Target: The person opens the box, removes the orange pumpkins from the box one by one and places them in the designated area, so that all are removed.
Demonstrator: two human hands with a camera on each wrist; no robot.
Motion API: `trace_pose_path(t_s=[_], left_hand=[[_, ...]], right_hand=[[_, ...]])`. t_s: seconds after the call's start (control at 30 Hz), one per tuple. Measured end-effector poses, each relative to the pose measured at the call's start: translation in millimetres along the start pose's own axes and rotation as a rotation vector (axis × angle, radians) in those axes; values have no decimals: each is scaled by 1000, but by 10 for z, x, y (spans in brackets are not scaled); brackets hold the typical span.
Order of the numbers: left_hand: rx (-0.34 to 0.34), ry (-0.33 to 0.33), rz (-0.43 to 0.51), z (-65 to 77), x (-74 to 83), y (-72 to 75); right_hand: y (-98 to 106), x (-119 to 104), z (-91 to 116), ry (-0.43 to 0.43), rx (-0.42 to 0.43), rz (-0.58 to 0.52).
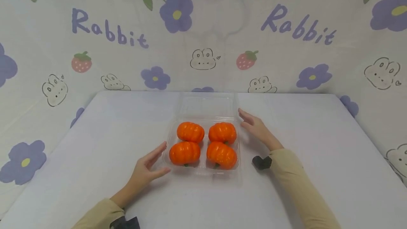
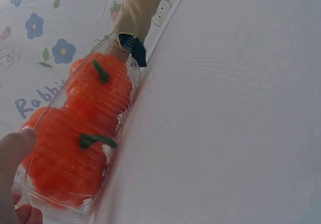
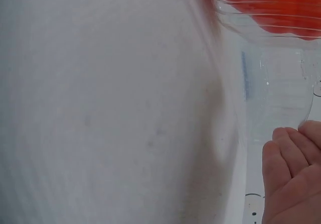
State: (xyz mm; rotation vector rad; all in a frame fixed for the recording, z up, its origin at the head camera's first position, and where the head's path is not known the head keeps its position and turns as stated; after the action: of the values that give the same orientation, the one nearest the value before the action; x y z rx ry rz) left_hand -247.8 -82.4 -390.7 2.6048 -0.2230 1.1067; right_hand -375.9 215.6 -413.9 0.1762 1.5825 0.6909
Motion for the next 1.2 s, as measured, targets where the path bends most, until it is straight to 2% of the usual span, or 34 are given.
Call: trace_pose_path(t_s=[0.13, 0.3, 0.5, 0.73, 0.87, 1.03, 1.2], left_hand=[[8, -7, -1, -20, 4, -6], [20, -24, -17, -27, -6, 10], [22, -27, -30, -9, 2, 37], [12, -1, -2, -7, -27, 42], [10, 9, -4, -10, -43, 45], [15, 45, 7, 11, -64, 32], [23, 58, 29, 90, -209, 18]], right_hand=[[58, -36, -6, -26, 1, 31], [213, -147, 8, -51, 55, 31], [281, -473, 148, 91, 36, -46], [311, -883, 334, 226, 35, -44], [244, -1049, 454, 277, 35, -6], [25, -1185, 648, 367, -11, 11], [-242, -1138, 796, 375, -87, 16]])
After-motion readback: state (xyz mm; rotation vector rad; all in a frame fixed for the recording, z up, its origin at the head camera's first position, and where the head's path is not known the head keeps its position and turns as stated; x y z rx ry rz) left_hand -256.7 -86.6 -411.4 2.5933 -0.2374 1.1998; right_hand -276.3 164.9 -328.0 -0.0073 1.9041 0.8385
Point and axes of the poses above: each hand's wrist, its own z-axis away from the middle knuckle, its own y-axis out of the back of the hand, x = y × z, the point moved 10 cm from there along -z, towards the middle knuckle, and after that the axes turned 13 degrees about -y, right-handed, at the moved point
